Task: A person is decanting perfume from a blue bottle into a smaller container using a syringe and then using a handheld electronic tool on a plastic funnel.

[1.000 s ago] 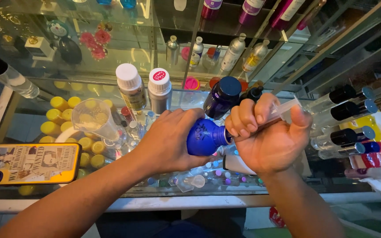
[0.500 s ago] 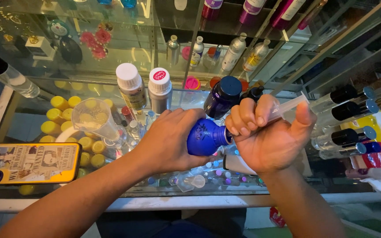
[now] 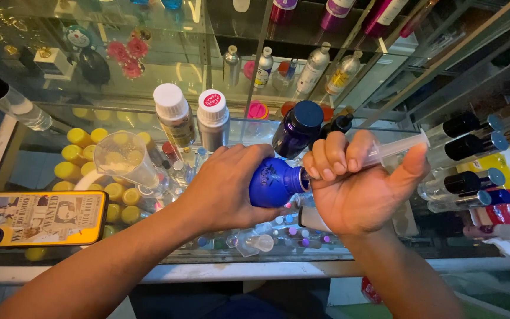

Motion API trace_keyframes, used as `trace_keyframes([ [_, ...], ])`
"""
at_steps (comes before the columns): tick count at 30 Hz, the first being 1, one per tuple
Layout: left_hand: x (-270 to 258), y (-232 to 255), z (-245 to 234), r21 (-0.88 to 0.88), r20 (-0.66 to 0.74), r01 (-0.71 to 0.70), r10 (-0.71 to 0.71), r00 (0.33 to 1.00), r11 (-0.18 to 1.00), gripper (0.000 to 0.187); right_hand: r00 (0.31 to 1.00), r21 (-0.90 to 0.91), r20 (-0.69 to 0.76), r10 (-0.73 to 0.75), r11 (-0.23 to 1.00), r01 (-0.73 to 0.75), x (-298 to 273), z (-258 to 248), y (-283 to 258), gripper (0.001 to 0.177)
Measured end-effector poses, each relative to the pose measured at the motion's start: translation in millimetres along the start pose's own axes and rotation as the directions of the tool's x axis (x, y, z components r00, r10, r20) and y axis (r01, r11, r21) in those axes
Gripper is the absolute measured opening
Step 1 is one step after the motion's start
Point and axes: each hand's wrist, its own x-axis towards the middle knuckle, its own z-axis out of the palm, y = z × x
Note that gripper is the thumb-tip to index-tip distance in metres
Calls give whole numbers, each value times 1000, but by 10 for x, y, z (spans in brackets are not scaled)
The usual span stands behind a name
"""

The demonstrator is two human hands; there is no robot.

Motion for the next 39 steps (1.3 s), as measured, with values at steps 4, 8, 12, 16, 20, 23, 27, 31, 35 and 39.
trace_keyframes([
  [4, -2, 6, -10, -15, 6, 6, -6, 1000, 1000, 83, 1000, -7, -10, -12, 1000, 12, -4, -8, 7, 57],
  [8, -14, -8, 6, -7, 9, 14, -14, 1000, 1000, 84, 1000, -11, -14, -14, 1000, 14, -2, 5, 12, 58],
  [12, -10, -7, 1, -8, 5, 3, -2, 1000, 1000, 84, 1000, -18, -17, -12, 1000, 11, 3, 3, 9, 60],
  [16, -13, -16, 19, 0, -13, -9, 9, 1000, 1000, 84, 1000, -6, 9, -2, 1000, 3, 15, -11, -15, 59],
  [20, -6, -18, 14, -10, -22, 9, -9, 1000, 1000, 83, 997, -64, 73, -3, 998, 7, 31, -125, -57, 39],
  [23, -11, -6, -5, -16, 0, 33, -33, 999, 999, 84, 993, -175, 107, -45, 982, 63, 81, -276, -115, 15],
  [27, -11, -5, -14, -28, 32, 86, -85, 996, 996, 86, 957, -459, 220, -190, 845, 274, 159, -485, -217, 30],
  [31, -18, -32, 12, -24, -11, 71, -71, 997, 997, 86, 951, -645, 177, -255, 700, 308, 124, -556, -336, 45],
  [35, -18, -27, -1, -32, 14, 82, -82, 997, 996, 85, 951, -560, 168, -257, 769, 307, 146, -641, -397, 59],
  [39, -13, -28, -4, -49, -5, 84, -84, 996, 995, 85, 943, -607, 111, -314, 729, 315, 141, -640, -403, 84],
])
